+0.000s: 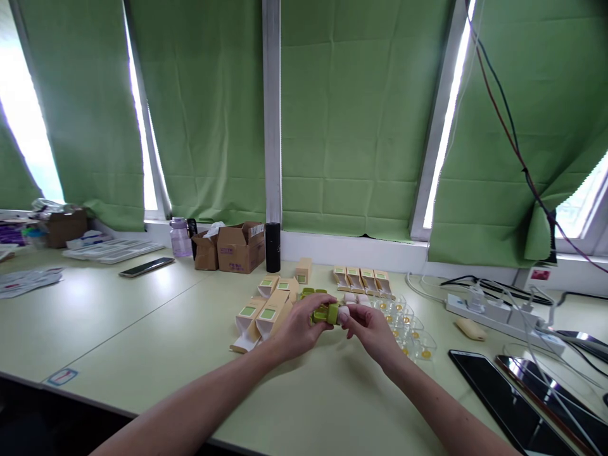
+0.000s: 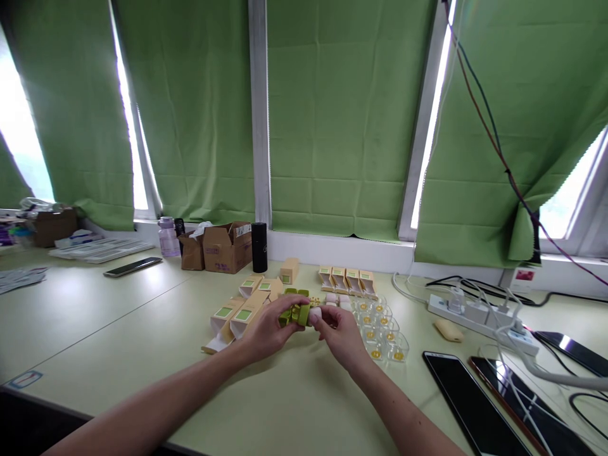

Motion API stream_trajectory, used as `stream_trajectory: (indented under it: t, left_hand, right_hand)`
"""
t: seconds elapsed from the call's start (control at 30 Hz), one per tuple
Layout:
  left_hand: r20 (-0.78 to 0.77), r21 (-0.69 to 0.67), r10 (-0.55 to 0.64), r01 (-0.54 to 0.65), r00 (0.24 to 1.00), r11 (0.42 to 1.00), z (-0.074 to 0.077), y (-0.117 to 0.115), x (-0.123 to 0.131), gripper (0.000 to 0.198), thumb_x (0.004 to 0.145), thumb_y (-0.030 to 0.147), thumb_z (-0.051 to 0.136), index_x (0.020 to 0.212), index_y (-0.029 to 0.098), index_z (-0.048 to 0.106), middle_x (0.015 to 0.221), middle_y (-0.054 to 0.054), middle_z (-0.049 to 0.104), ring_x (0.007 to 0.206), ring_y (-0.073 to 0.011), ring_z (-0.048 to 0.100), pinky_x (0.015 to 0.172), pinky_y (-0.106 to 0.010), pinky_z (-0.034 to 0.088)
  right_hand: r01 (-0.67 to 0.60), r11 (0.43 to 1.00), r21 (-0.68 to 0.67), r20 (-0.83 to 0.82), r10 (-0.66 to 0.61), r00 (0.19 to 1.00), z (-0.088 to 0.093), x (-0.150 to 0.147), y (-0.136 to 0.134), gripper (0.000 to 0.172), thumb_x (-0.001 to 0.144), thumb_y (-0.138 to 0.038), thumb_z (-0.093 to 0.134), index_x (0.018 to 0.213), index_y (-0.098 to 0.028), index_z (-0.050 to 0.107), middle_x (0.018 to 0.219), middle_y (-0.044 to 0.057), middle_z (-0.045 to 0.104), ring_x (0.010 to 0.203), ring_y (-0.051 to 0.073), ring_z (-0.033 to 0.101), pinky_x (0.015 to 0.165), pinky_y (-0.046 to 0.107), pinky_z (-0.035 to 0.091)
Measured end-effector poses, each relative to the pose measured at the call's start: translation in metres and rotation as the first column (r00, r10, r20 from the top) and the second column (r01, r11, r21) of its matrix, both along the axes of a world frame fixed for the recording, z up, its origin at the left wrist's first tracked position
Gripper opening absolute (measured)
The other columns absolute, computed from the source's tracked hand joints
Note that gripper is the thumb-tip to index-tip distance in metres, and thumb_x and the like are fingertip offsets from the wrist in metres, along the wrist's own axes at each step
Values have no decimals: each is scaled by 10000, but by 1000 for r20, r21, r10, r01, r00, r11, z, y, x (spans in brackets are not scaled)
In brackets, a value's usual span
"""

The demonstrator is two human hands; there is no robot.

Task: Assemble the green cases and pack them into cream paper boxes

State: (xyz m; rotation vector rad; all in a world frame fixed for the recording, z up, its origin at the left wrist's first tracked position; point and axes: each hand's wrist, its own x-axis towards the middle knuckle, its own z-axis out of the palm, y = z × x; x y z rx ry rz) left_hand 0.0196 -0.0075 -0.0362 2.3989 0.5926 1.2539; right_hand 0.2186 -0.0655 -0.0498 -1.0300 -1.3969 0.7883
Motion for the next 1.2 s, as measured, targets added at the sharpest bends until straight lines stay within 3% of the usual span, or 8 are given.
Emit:
stream_trajectory:
  t: [0.2, 0.57, 0.77, 1.0, 1.1, 1.2]
  left_hand:
    - [20, -24, -5, 6, 1000, 1000, -1, 0, 1, 429, 825, 157, 770, 1239, 253, 707, 1242, -80, 761, 1149, -266, 712, 1045, -428, 573]
    - [51, -55, -34, 37, 998, 998, -5, -1, 3, 436, 819, 144, 798, 1231, 241, 691, 1226, -76, 748, 1140, -257, 708, 1022, -400, 572]
    - [61, -66, -24, 28, 998, 997, -8, -3, 6, 436, 850, 187, 780, 1269, 239, 674, 1253, -91, 740, 1171, -276, 698, 1036, -431, 572]
    - [76, -66, -4, 9, 997, 998, -17, -4, 10, 540, 906, 228, 746, 1400, 236, 528, 1358, -128, 665, 1220, -278, 668, 1073, -460, 550]
    - [70, -33, 16, -14, 997, 999, -19, -6, 11, 491, 925, 230, 724, 1366, 235, 509, 1321, -127, 653, 1195, -279, 665, 1047, -461, 561]
    - [59, 57, 6, -10, 998, 998, -18, -9, 11, 455, 952, 180, 665, 1369, 241, 493, 1357, -139, 620, 1290, -294, 613, 1105, -488, 527]
  right_hand:
    - [-3, 1000, 1, -61, 3, 998, 4, -4, -3, 547, 756, -726, 810, 876, -192, 810, 744, 38, 708, 643, 174, 608, 606, 320, 559]
    - [29, 1000, 6, -89, -29, 996, 2, -6, -4, 602, 743, -765, 804, 874, -177, 789, 677, 32, 695, 583, 160, 598, 580, 319, 536]
    - [42, 999, 23, -167, -37, 985, 3, -8, -4, 647, 725, -732, 842, 1084, -199, 766, 622, -18, 647, 562, 173, 624, 575, 334, 557]
    - [39, 999, 25, -243, -31, 969, 5, -13, -6, 613, 703, -734, 860, 970, -194, 750, 690, 34, 730, 566, 195, 672, 581, 369, 599]
    - [34, 999, 22, -263, -27, 964, 3, -17, -6, 614, 704, -731, 865, 969, -192, 733, 723, 39, 739, 593, 201, 689, 594, 371, 614]
    - [27, 1000, 15, -304, -21, 953, 0, -22, -7, 620, 698, -737, 867, 958, -200, 700, 771, 42, 747, 649, 208, 712, 597, 361, 627]
